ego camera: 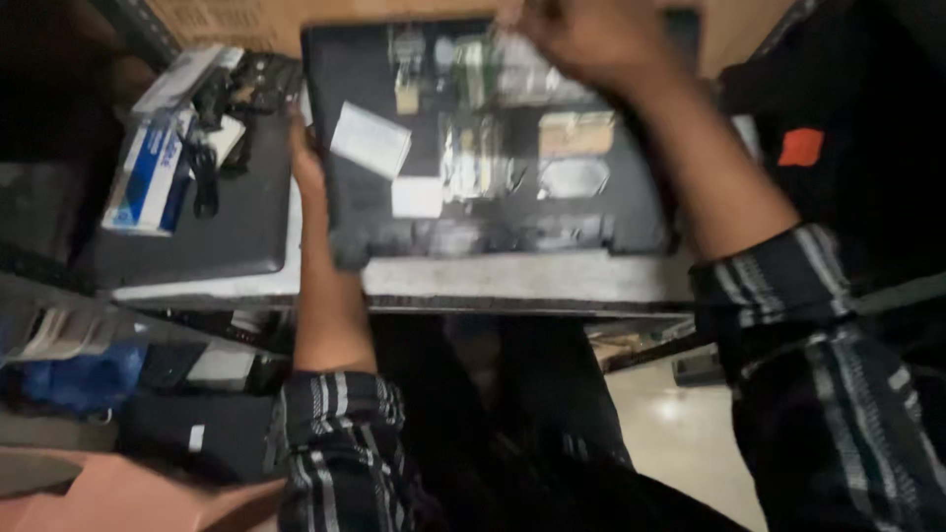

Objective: The person uses a screwdriver to remove screws from a laptop, flips it over, and continues unscrewing the back panel. They then remove a small internal component from the motherboard area and place it on the table.

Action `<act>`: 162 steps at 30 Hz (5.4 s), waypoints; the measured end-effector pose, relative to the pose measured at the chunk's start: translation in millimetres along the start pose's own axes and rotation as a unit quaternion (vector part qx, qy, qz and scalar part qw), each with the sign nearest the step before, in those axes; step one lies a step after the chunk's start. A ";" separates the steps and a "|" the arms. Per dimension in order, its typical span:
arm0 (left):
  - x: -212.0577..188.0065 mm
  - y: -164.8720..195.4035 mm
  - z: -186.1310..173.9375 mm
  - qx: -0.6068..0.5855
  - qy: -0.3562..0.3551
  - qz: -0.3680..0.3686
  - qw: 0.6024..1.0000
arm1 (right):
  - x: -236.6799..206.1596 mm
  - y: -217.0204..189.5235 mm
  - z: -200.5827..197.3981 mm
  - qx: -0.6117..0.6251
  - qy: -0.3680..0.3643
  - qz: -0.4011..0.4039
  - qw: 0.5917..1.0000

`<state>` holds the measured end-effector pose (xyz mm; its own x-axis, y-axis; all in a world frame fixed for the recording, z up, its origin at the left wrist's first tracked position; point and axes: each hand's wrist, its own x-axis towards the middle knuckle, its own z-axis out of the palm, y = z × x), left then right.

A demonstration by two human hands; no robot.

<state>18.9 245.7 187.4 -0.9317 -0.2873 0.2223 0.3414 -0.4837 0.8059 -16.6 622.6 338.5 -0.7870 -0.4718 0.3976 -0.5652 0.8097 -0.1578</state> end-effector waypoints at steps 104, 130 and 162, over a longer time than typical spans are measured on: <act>-64.7 -10.8 -28.0 0.578 -0.007 0.270 0.770 | -211.1 -213.2 -78.0 0.232 0.138 -0.431 0.861; -87.9 14.2 -27.0 0.232 0.064 0.370 0.897 | -41.4 -185.1 139.8 0.066 0.251 -0.324 0.910; -219.2 117.7 -108.2 0.732 0.028 0.260 0.629 | -40.2 -258.5 219.1 0.541 0.154 -0.168 0.809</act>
<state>276.8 162.3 174.2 -0.7221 -0.1405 0.6773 0.0793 0.9559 0.2828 107.0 355.8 165.3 -0.5387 -0.3577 0.7628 -0.7514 -0.2057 -0.6270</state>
